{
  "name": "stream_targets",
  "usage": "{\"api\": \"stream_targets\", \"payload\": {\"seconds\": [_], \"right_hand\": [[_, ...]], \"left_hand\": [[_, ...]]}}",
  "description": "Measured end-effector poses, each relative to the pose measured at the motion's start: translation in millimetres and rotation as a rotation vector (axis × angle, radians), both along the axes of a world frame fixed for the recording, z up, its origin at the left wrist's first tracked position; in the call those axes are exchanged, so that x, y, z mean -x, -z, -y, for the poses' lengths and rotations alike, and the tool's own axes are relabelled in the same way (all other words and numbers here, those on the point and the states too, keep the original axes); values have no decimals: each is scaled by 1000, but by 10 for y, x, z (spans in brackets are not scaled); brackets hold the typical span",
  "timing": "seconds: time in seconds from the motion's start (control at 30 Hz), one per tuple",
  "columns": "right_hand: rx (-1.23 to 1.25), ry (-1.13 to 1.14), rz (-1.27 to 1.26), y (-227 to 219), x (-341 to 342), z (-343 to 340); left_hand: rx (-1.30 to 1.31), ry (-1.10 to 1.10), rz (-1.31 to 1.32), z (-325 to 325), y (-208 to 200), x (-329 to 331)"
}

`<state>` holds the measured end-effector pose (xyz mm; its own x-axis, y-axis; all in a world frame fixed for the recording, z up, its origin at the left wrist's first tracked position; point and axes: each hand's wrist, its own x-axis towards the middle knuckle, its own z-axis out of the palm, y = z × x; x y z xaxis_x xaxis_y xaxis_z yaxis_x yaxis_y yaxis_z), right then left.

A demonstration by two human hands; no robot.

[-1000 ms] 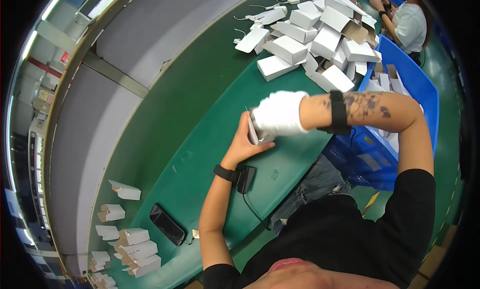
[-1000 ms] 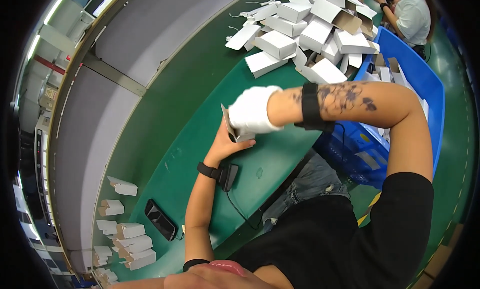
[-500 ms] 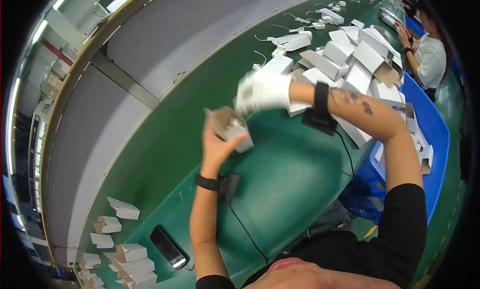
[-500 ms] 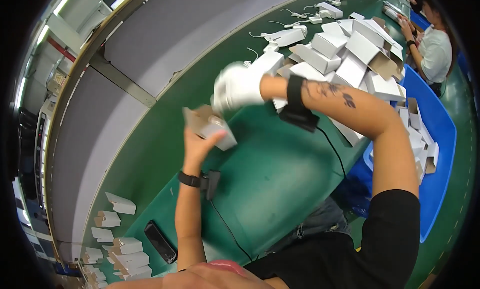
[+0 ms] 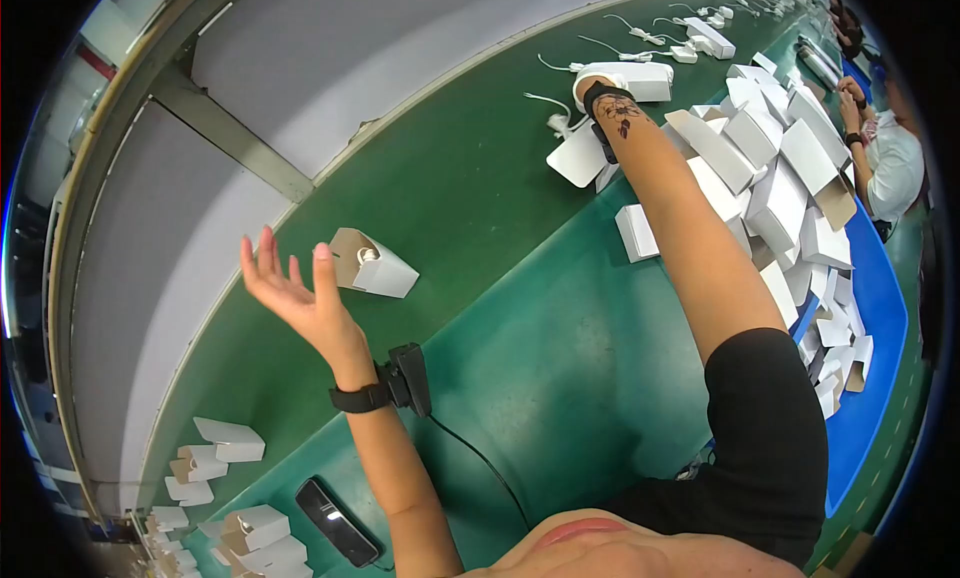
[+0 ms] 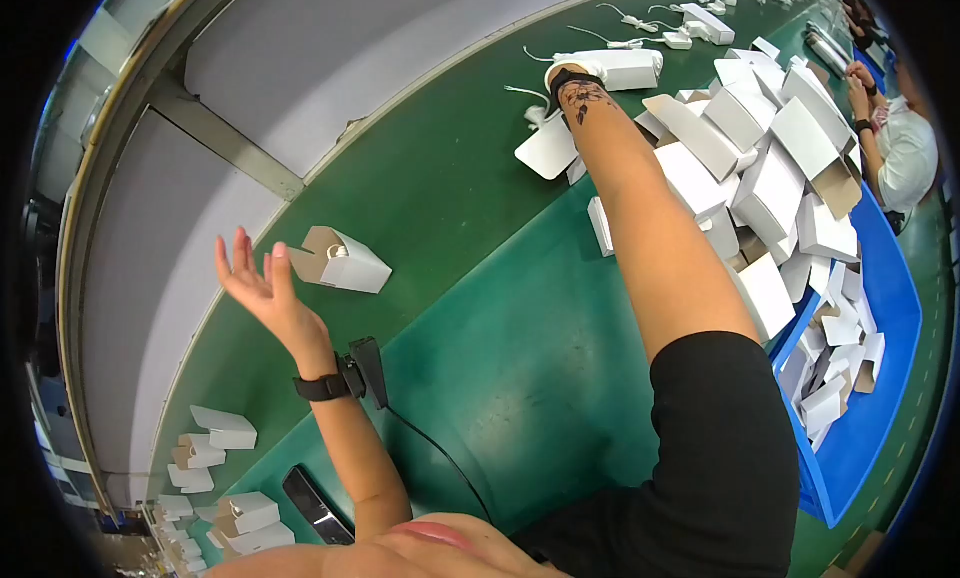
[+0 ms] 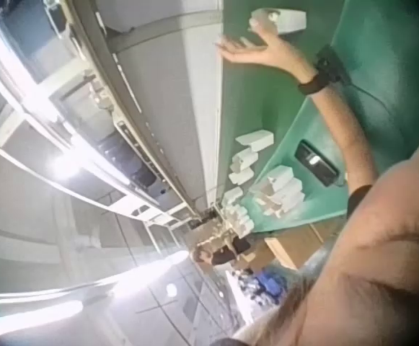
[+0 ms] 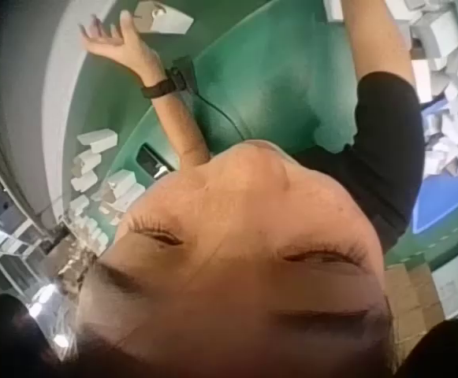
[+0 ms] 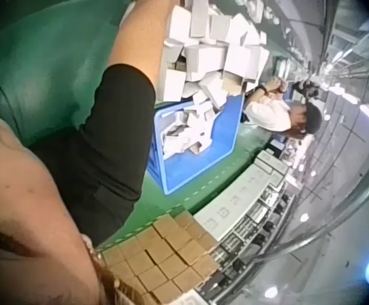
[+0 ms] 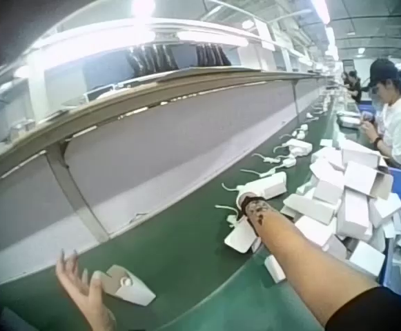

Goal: The person picks up a white power adapter and a white box, inserts the adapter into the box, and places the packaged item onto the conveyor belt. This process is repeated multiple times.

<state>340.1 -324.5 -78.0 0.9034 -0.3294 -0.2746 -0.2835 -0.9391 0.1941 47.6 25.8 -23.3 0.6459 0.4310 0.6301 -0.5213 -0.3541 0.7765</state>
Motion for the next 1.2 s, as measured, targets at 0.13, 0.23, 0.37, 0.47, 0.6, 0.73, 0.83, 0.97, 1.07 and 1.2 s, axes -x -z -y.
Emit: {"api": "stream_targets", "payload": {"seconds": [0.13, 0.23, 0.37, 0.47, 0.6, 0.73, 0.83, 0.97, 1.07, 1.2], "right_hand": [[377, -282, 113, 16, -246, 639], [-715, -142, 827, -227, 123, -144], [-1734, -379, 999, -845, 795, -221], [-2228, -719, 764, -1249, 1476, -419], [-2386, -827, 356, -1475, 2759, -685], [-2202, -758, 387, -1148, 3590, -605], [-2196, -579, 584, -1048, 3850, -409], [-2178, -516, 629, -905, 3953, -292], [-2114, -517, 618, -748, 4115, -505], [-1789, -572, 737, -611, 4411, -610]], "left_hand": [[106, 127, 145, 353, -78, 66], [94, 158, 111, 285, -62, 176], [217, 637, -139, 726, -37, 344], [644, 1342, -711, 1137, 80, 317], [1194, 1574, -766, 1462, 262, 297], [1431, 1365, -362, 1481, 74, 474], [917, 1188, -509, 1508, 106, 908], [292, 771, -319, 1487, 173, 1259], [204, 665, -208, 1601, 143, 1331], [398, 765, -180, 1892, 246, 1405]]}}
